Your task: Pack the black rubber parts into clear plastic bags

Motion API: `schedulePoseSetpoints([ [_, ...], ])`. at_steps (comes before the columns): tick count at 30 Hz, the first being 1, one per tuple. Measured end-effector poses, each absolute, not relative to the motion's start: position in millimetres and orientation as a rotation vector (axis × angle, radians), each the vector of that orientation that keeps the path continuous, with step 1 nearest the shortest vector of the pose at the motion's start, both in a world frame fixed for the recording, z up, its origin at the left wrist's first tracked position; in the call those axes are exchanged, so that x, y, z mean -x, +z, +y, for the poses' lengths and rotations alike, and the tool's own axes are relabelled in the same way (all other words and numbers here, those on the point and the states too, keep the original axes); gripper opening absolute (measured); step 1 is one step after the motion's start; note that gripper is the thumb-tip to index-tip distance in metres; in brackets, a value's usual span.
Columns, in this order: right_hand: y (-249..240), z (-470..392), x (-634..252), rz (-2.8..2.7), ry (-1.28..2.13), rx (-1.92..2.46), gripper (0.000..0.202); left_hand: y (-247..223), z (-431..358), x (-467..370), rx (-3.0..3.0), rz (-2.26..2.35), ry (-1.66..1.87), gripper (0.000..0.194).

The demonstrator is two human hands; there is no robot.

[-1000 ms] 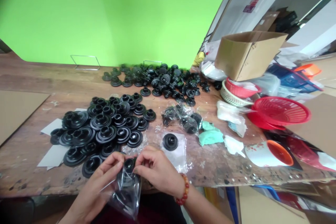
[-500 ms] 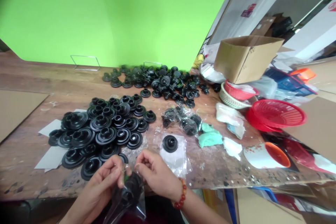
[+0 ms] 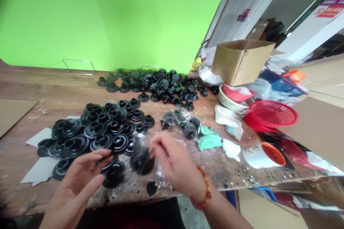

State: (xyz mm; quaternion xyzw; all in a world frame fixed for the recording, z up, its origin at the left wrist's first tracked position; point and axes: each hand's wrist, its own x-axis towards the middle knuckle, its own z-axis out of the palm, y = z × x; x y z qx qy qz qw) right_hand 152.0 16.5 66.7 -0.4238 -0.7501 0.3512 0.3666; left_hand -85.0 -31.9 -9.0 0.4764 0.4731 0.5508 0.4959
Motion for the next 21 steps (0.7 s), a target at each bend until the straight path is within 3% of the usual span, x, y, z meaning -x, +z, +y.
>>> schedulePoseSetpoints([
  [4,58.5,63.7,-182.5,-1.493,0.661,1.187,0.009,-16.4,-39.5,75.1,-1.354,1.174,1.03,0.004],
  [8,28.8,101.8,-223.2,-1.301,0.692,1.35,0.02,-21.7,-46.6,62.4,-1.504,1.178,0.76,0.014],
  [14,2.9,63.7,-228.1,-1.734,0.054,1.599,0.014,-29.7,-45.0,56.6,-1.512,1.212,0.634,0.016],
  [18,-9.5,13.1,-202.2,-2.248,0.326,1.567,0.019,-31.5,-40.8,57.1,-1.473,1.206,0.622,0.015],
  [21,-33.6,-6.2,-190.0,-2.41,0.278,1.661,0.017,-32.2,-38.7,54.9,-1.416,1.193,0.632,0.017],
])
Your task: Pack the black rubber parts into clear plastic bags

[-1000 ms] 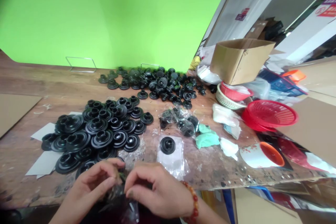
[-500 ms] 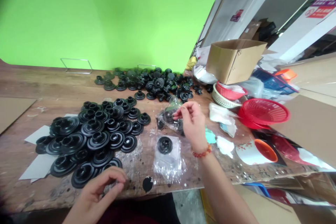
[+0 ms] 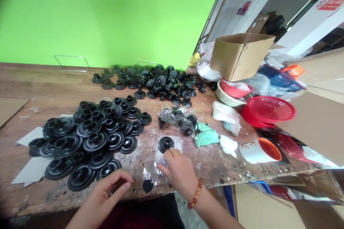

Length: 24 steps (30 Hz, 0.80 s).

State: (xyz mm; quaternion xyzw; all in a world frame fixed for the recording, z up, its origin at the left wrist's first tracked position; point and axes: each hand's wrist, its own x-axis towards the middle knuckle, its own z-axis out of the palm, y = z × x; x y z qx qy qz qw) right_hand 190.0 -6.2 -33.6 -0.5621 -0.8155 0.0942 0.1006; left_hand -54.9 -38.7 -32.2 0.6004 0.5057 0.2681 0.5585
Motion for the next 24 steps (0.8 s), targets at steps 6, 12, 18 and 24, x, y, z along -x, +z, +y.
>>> schedulePoseSetpoints([
  [6,-61.9,-7.2,-192.2,-2.3,0.297,1.692,0.017,-33.5,-37.7,52.8,-1.215,1.206,0.705,0.018],
  [12,-12.2,-21.1,-173.1,-2.264,0.382,1.334,0.021,-26.3,-37.4,54.7,-0.771,1.017,0.88,0.037],
  [18,-0.8,-37.5,-127.2,-2.72,0.203,0.616,0.024,-13.1,-35.4,58.3,-0.716,1.089,0.858,0.042],
  [24,-4.4,-28.3,-115.1,-2.194,0.721,0.984,0.033,-11.3,-38.8,72.5,-0.955,1.251,0.856,0.017],
])
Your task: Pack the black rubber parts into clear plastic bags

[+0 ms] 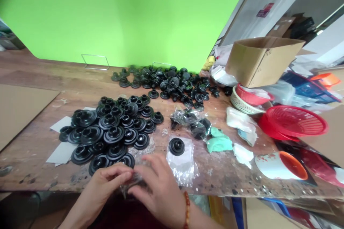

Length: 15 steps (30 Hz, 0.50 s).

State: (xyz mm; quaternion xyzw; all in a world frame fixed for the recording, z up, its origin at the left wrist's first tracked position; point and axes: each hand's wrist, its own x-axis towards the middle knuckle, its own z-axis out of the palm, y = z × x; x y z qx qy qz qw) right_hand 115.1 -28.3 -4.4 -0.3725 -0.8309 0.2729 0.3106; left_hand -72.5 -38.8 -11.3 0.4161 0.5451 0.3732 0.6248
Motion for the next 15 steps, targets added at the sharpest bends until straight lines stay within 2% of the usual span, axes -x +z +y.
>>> schedulePoseSetpoints([
  [2,-3.8,-25.3,-110.3,-1.936,1.133,1.111,0.045,-12.3,-42.6,74.1,-0.955,1.239,0.864,0.02],
  [5,-7.7,-25.1,-98.9,-1.463,1.75,1.113,0.025,-15.6,-46.0,73.7,-0.79,1.162,0.911,0.024],
  [11,-21.1,-30.4,-86.3,-0.848,2.153,0.843,0.039,-17.7,-44.6,88.5,-0.881,1.137,0.851,0.037],
  [15,-27.7,-25.9,-89.3,-1.057,2.32,0.729,0.043,-14.0,-47.5,114.3,-0.906,0.784,0.847,0.044],
])
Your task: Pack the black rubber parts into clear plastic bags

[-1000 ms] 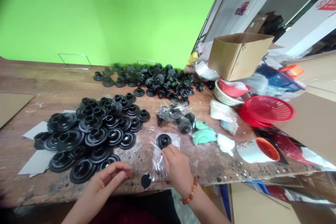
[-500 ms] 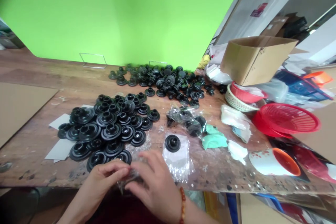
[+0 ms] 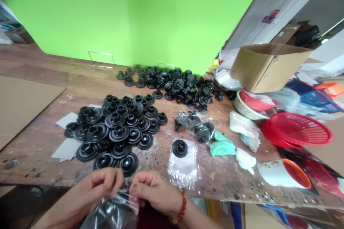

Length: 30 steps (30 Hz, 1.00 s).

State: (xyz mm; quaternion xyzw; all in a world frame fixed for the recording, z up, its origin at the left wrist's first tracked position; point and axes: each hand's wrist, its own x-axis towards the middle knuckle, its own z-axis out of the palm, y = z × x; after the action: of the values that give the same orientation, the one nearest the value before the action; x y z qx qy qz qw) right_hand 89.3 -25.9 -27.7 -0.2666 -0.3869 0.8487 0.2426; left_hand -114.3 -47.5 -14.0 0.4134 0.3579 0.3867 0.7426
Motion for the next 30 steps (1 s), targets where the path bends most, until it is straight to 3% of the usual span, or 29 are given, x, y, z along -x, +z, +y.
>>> schedulePoseSetpoints([
  [4,-23.3,-10.6,-86.8,-1.376,2.095,0.891,0.046,-9.4,-48.5,137.0,-1.048,0.801,0.723,0.041],
  [8,-24.3,5.4,-72.7,-1.935,1.286,1.028,0.02,-0.9,-44.0,147.7,-1.212,1.035,0.641,0.024],
  [12,-37.2,10.6,-60.8,-2.472,0.959,0.801,0.035,6.7,-41.8,152.4,-1.412,1.125,0.528,0.012],
  [15,-34.9,11.6,-67.7,-2.523,0.946,0.867,0.031,10.4,-42.2,152.6,-1.5,1.179,0.518,0.01],
  [19,-8.7,16.9,-89.3,-2.057,0.979,1.203,0.015,13.7,-39.6,142.2,-1.596,1.223,0.513,0.011],
  [25,11.9,15.5,-92.3,-1.258,1.55,1.351,0.036,11.0,-32.3,107.9,-1.777,1.229,0.568,0.008],
  [30,-1.4,10.2,-88.9,-1.231,1.506,1.422,0.038,11.9,-33.1,94.6,-1.93,1.157,0.775,0.01],
])
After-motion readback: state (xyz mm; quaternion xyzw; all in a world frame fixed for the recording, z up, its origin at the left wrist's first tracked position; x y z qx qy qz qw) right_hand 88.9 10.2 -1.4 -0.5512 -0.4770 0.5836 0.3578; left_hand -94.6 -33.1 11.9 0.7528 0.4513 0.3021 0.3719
